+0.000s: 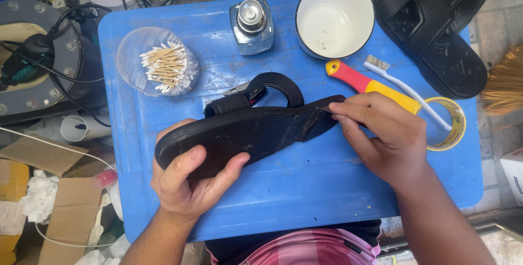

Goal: The person cleans a black sandal with a cloth, then uses a utility knife to scrape and remove old adhesive from the sole. They then apply a strip of tape to the sole and press it down.

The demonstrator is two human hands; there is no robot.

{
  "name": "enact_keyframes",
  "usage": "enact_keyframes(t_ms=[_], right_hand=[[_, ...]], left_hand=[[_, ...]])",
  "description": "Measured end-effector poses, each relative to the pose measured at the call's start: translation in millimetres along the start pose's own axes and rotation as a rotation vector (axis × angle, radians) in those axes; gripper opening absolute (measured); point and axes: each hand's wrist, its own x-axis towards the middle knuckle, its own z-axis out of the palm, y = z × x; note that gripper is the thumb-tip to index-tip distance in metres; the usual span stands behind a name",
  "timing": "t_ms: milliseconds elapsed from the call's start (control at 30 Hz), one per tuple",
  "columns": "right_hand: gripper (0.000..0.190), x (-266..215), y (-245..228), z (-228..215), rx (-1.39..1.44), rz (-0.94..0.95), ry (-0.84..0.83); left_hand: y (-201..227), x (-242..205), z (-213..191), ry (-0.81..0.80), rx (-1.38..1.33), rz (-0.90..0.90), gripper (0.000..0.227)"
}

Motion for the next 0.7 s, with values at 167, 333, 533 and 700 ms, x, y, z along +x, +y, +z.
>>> enact_keyframes(t_ms=[167,333,533,700], right_hand=[[0.020,0.0,2.1,-1.8,0.018,0.010,-0.021],[0.020,-0.7,2.8,-1.8,0.010,0.003,-0.022],[0.019,-1.6,2.2,-1.4,-0.012,-0.004,-0.014],[0.019,-1.6,2.9,-2.1,-0.011,-0.011,-0.018]], left_hand=[[-0.3,0.7,-0.4,-0.001,0.002,0.007,0.080],[0.4,1.6,-0.4,-0.002,-0.011,0.006,0.081],[1.2,2.6,-0.2,-0.003,-0.020,0.009,0.081],[1.0,3.2,-0.2,-0.005,-0.022,0.018,0.082]])
